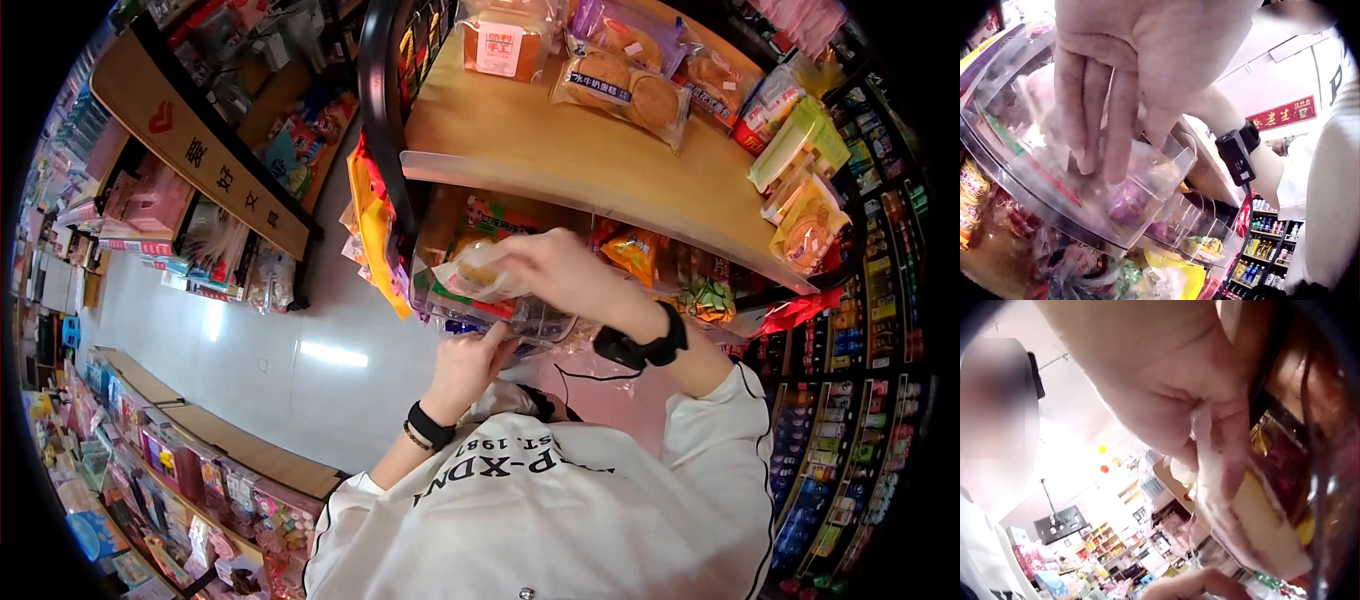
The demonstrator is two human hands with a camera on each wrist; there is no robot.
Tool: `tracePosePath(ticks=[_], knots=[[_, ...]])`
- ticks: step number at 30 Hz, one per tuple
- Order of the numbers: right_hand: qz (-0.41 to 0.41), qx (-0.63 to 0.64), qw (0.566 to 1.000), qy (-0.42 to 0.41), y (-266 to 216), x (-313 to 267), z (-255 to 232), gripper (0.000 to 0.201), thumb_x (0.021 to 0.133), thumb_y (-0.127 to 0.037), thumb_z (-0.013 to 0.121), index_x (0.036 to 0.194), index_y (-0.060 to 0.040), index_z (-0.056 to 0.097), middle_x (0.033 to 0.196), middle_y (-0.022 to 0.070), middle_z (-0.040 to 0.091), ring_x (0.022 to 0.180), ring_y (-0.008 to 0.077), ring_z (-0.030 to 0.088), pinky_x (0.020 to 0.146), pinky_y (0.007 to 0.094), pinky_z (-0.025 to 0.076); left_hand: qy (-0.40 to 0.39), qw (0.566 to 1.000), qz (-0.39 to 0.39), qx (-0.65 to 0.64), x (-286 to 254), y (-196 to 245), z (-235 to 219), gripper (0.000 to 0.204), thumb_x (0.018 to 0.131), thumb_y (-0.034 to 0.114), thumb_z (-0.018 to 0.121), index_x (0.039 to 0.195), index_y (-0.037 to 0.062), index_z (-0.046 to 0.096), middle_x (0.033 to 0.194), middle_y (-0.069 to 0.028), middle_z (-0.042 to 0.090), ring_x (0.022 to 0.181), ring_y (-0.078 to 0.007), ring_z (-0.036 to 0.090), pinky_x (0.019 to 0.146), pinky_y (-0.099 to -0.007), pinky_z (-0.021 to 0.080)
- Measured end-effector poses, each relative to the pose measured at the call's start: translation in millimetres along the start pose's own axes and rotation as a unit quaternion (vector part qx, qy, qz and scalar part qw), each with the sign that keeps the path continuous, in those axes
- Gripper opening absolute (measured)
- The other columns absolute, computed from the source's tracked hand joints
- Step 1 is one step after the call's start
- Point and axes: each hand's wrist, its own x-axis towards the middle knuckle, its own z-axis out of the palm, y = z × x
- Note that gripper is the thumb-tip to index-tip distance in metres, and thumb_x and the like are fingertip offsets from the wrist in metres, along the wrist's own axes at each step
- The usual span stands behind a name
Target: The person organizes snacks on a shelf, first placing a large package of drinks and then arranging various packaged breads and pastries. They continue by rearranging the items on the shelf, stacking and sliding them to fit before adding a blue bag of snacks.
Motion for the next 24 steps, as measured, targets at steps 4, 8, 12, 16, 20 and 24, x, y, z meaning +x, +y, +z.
tracePosePath(ticks=[4, 8, 12, 16, 20, 24], knots=[[0.056, 0.313, 0.943, 0.094, 0.4, -32.6, -40.9, 0.026, 0.094, -0.020, 0.057, 0.107, 0.0020, 0.062, 0.088, 0.0012, 0.065, 0.076, 0.0055, 0.059, 0.060, 0.0230, 0.051, 0.000, 1.000, 0.005, -0.023, 7.5, -2.1, -3.3, 0.017, 0.085, 0.026, 0.065, 0.088, 0.0107, 0.058, 0.052, -0.0078, 0.057, 0.047, -0.0255, 0.059, 0.043, -0.0360, 0.045], [0.094, 0.389, 0.896, 0.192, -2.4, -61.4, -72.7, 0.026, 0.095, -0.019, 0.055, 0.109, 0.0015, 0.061, 0.093, 0.0016, 0.065, 0.079, 0.0053, 0.059, 0.065, 0.0220, 0.051, -0.009, 1.000, 0.001, -0.029, 15.9, -3.6, -0.8, 0.018, 0.085, 0.028, 0.066, 0.086, 0.0113, 0.059, 0.053, -0.0084, 0.058, 0.048, -0.0258, 0.060, 0.043, -0.0361, 0.045], [0.058, 0.358, 0.865, 0.347, 1.2, -95.1, -87.8, 0.025, 0.095, -0.017, 0.055, 0.109, 0.0025, 0.061, 0.098, 0.0020, 0.065, 0.084, 0.0061, 0.060, 0.073, 0.0232, 0.050, 0.026, 0.999, 0.025, -0.019, 32.7, -12.7, 11.2, 0.018, 0.085, 0.029, 0.066, 0.083, 0.0119, 0.059, 0.051, -0.0102, 0.056, 0.045, -0.0291, 0.058, 0.042, -0.0376, 0.044], [0.024, 0.294, 0.773, 0.561, -6.3, -142.6, -117.9, 0.024, 0.095, -0.015, 0.054, 0.106, 0.0045, 0.062, 0.100, 0.0029, 0.066, 0.087, 0.0062, 0.060, 0.075, 0.0223, 0.049, -0.028, 1.000, -0.003, 0.013, 49.1, -19.4, 12.2, 0.019, 0.083, 0.023, 0.068, 0.084, 0.0074, 0.057, 0.058, -0.0083, 0.064, 0.048, -0.0275, 0.061, 0.044, -0.0362, 0.045], [0.053, -0.051, 0.806, 0.587, 13.3, -182.1, -143.9, 0.018, 0.090, -0.001, 0.055, 0.106, 0.0017, 0.063, 0.111, 0.0104, 0.064, 0.094, 0.0151, 0.062, 0.081, 0.0274, 0.050, 0.002, 0.999, 0.033, -0.002, 64.2, -23.8, 17.8, 0.021, 0.085, 0.027, 0.067, 0.080, 0.0092, 0.055, 0.054, -0.0084, 0.060, 0.046, -0.0277, 0.059, 0.041, -0.0367, 0.043], [0.055, -0.342, 0.882, 0.318, 42.6, -182.9, -159.0, 0.055, 0.072, 0.011, 0.060, 0.121, -0.0151, 0.062, 0.140, 0.0131, 0.044, 0.124, 0.0322, 0.047, 0.100, 0.0380, 0.041, -0.011, 0.999, 0.033, -0.006, 69.9, -19.1, 15.5, 0.022, 0.085, 0.028, 0.067, 0.080, 0.0101, 0.056, 0.053, -0.0080, 0.059, 0.045, -0.0275, 0.058, 0.040, -0.0362, 0.043]])
